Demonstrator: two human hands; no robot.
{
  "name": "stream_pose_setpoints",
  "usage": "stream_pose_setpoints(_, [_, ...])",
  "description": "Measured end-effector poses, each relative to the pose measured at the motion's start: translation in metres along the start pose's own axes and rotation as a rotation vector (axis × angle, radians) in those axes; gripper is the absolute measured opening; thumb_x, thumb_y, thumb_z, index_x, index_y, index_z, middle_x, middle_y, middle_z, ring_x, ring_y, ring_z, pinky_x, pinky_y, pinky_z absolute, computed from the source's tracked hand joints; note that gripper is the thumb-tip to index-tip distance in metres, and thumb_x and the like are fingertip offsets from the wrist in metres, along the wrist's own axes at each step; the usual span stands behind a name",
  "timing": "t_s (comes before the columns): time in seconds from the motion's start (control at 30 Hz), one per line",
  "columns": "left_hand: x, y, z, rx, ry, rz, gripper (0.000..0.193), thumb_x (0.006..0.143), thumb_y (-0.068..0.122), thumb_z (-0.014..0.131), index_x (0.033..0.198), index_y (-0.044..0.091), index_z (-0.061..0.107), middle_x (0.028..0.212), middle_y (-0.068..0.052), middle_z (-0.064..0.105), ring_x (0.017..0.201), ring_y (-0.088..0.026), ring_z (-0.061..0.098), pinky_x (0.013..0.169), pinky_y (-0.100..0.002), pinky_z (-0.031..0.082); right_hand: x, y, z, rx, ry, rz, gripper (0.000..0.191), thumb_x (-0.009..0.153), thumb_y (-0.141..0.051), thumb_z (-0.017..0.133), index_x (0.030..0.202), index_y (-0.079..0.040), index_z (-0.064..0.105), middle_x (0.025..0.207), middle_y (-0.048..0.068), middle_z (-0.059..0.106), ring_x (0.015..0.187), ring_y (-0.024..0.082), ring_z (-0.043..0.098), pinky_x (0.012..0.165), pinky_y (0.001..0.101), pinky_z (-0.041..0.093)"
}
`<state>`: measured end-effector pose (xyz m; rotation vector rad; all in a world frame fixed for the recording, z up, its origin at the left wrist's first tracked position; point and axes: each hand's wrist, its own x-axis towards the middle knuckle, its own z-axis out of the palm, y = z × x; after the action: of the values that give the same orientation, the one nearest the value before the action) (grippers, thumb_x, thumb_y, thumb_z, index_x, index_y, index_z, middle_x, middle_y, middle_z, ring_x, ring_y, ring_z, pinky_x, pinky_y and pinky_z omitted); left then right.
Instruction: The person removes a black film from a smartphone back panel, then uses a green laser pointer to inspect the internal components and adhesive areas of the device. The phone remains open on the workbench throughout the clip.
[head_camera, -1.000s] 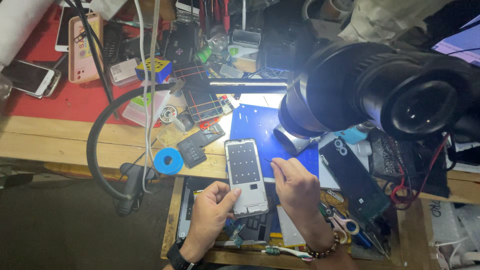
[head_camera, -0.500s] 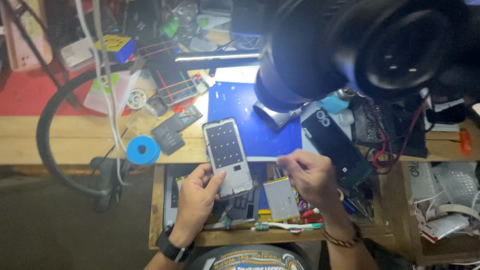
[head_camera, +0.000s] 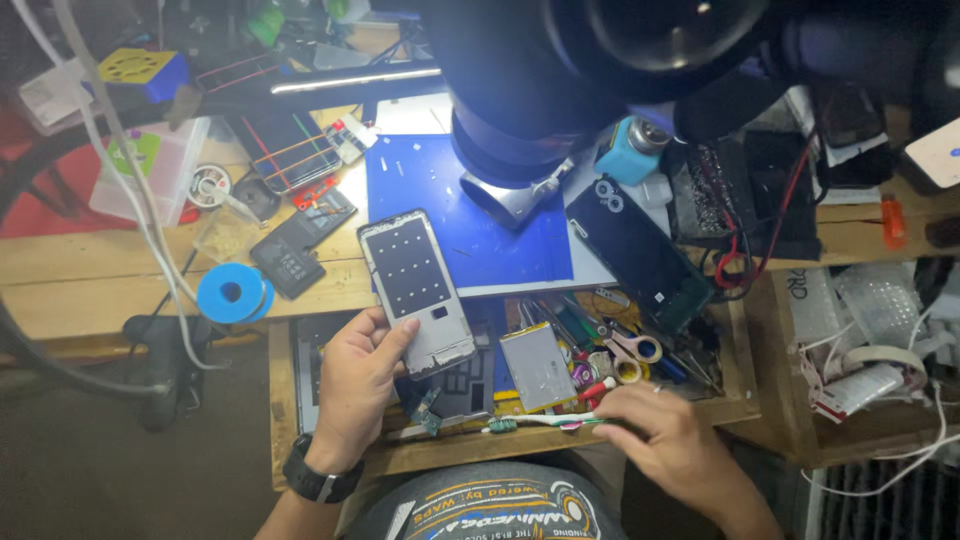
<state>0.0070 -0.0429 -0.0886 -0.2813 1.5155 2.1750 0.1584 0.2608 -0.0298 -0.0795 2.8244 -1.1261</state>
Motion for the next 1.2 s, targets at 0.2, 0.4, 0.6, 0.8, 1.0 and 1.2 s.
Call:
stream_pose_setpoints(0.2, [-0.007,-0.001,0.002,-0.067,-0.067,0.059,0.024,0.097,0.007,0.063,0.119,-0.004,0.065,0.098,-0.012,0.079,0.082,-0.010,0.071,0.071,-0.022,0.057,-0.003,0.027,0.033,-0.193,-0.087,-0.061,0.036,0.074,-0.023,0.086,0.105,-0.009,0.073,0.098,0.009,0.066,0.094,0.030,0.065,0.083,0.0404,0.050])
stream_pose_setpoints(0.4, [-0.024,-0.005,0.003,-0.101,-0.110,0.042,0.027,0.096,0.005,0.061,0.121,-0.005,0.062,0.104,-0.012,0.078,0.089,-0.011,0.073,0.080,-0.024,0.060,-0.007,0.093,0.059,-0.186,-0.054,-0.108,0.035,0.064,-0.028,0.089,0.087,-0.011,0.068,0.090,0.007,0.069,0.090,0.026,0.069,0.078,0.0395,0.050])
stream_pose_setpoints(0.6, [-0.032,-0.013,0.000,-0.114,-0.102,0.036,0.036,0.093,0.003,0.062,0.128,-0.005,0.055,0.108,-0.013,0.077,0.094,-0.012,0.072,0.084,-0.026,0.060,-0.011,0.135,0.085,-0.203,0.091,-0.067,0.018,0.066,-0.026,0.085,0.082,-0.020,0.079,0.071,-0.001,0.074,0.076,0.015,0.071,0.068,0.0316,0.057])
stream_pose_setpoints(0.8, [-0.032,-0.017,0.001,-0.049,-0.056,0.007,0.048,0.093,0.006,0.065,0.136,-0.002,0.048,0.106,-0.016,0.077,0.092,-0.013,0.071,0.080,-0.025,0.058,0.012,0.110,0.035,-0.061,0.049,0.024,0.032,0.067,-0.005,0.085,0.097,-0.015,0.080,0.084,0.001,0.080,0.081,0.013,0.077,0.076,0.0296,0.065])
stream_pose_setpoints(1.0, [-0.039,-0.018,0.005,0.025,-0.059,0.065,0.054,0.093,0.007,0.064,0.142,-0.001,0.043,0.111,-0.014,0.078,0.099,-0.012,0.071,0.087,-0.026,0.057,0.064,0.005,0.023,-0.019,0.156,-0.067,0.038,0.080,-0.001,0.074,0.117,-0.011,0.075,0.086,0.006,0.082,0.081,0.014,0.077,0.070,0.0298,0.063])
stream_pose_setpoints(1.2, [-0.046,-0.011,0.002,0.071,-0.069,0.050,0.069,0.092,0.004,0.059,0.154,0.003,0.029,0.120,-0.017,0.074,0.108,-0.014,0.070,0.093,-0.026,0.055,0.096,-0.060,0.033,-0.280,0.334,-0.127,0.042,0.080,0.002,0.071,0.118,-0.014,0.076,0.093,0.010,0.074,0.082,0.023,0.073,0.071,0.0371,0.058])
